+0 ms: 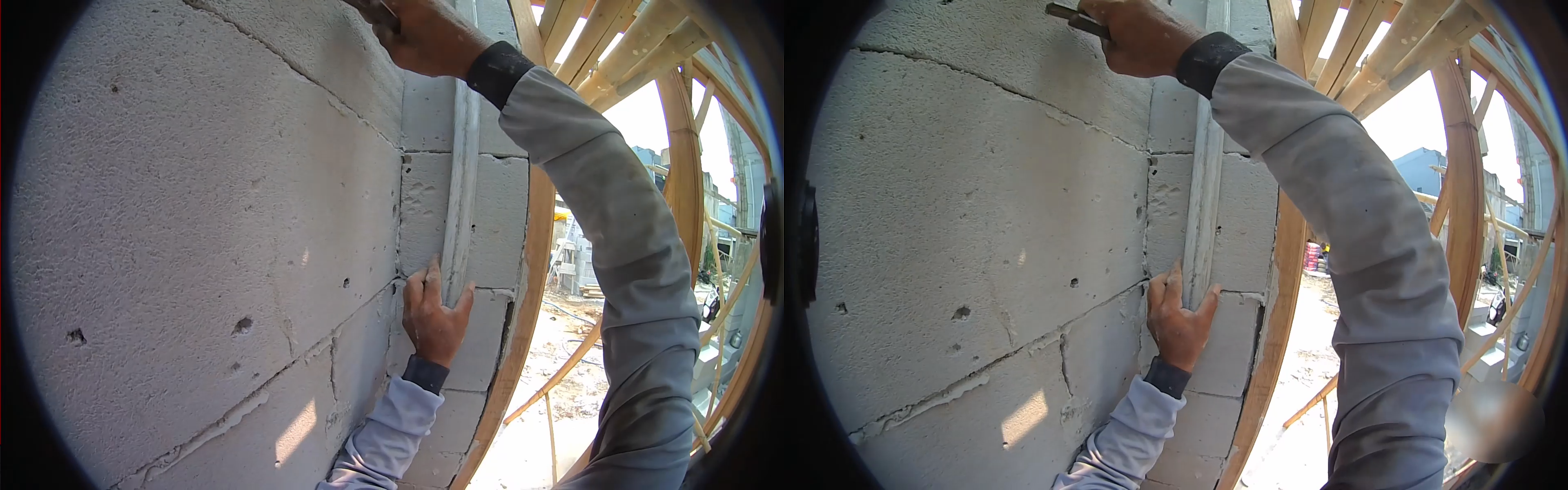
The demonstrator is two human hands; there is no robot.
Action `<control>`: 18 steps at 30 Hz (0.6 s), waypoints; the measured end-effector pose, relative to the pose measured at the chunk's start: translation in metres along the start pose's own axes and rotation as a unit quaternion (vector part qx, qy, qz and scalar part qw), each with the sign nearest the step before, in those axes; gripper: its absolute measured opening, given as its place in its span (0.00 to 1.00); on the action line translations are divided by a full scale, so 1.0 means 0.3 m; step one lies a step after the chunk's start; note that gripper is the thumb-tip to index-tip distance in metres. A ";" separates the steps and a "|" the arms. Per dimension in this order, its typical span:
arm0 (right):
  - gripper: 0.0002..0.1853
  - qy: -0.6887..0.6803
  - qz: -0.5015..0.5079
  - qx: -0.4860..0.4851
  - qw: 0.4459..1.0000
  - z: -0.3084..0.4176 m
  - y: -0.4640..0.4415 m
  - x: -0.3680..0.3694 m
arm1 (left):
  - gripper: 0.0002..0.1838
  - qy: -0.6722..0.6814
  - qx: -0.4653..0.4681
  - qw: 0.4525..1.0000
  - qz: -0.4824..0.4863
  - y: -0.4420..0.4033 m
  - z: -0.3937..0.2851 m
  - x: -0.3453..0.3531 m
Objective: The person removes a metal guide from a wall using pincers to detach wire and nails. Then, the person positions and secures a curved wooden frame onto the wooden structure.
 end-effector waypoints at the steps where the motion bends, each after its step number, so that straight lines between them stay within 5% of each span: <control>1: 0.04 -0.025 0.013 0.054 0.998 0.010 -0.008 -0.003 | 0.34 0.007 0.001 1.000 0.000 0.006 -0.002 0.003; 3: 0.06 -0.042 0.061 0.090 0.993 -0.005 0.000 -0.004 | 0.34 0.014 -0.008 1.000 0.003 0.014 0.001 0.006; 8: 0.08 0.070 -0.080 0.066 0.992 -0.071 -0.061 -0.090 | 0.34 0.007 -0.010 1.000 0.003 -0.005 -0.013 0.001; 13: 0.09 0.087 0.028 0.101 0.991 -0.092 -0.027 -0.060 | 0.33 0.004 -0.012 1.000 0.008 0.006 -0.009 0.004; 18: 0.10 0.086 -0.104 0.090 0.987 -0.067 -0.006 -0.081 | 0.30 0.000 -0.022 1.000 0.015 0.003 -0.013 -0.010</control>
Point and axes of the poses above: each hand's wrist, its own y-axis away from the middle knuckle, its own x-axis out of the palm, z = x × y, the point moved 4 cm from there along -y, towards the middle knuckle
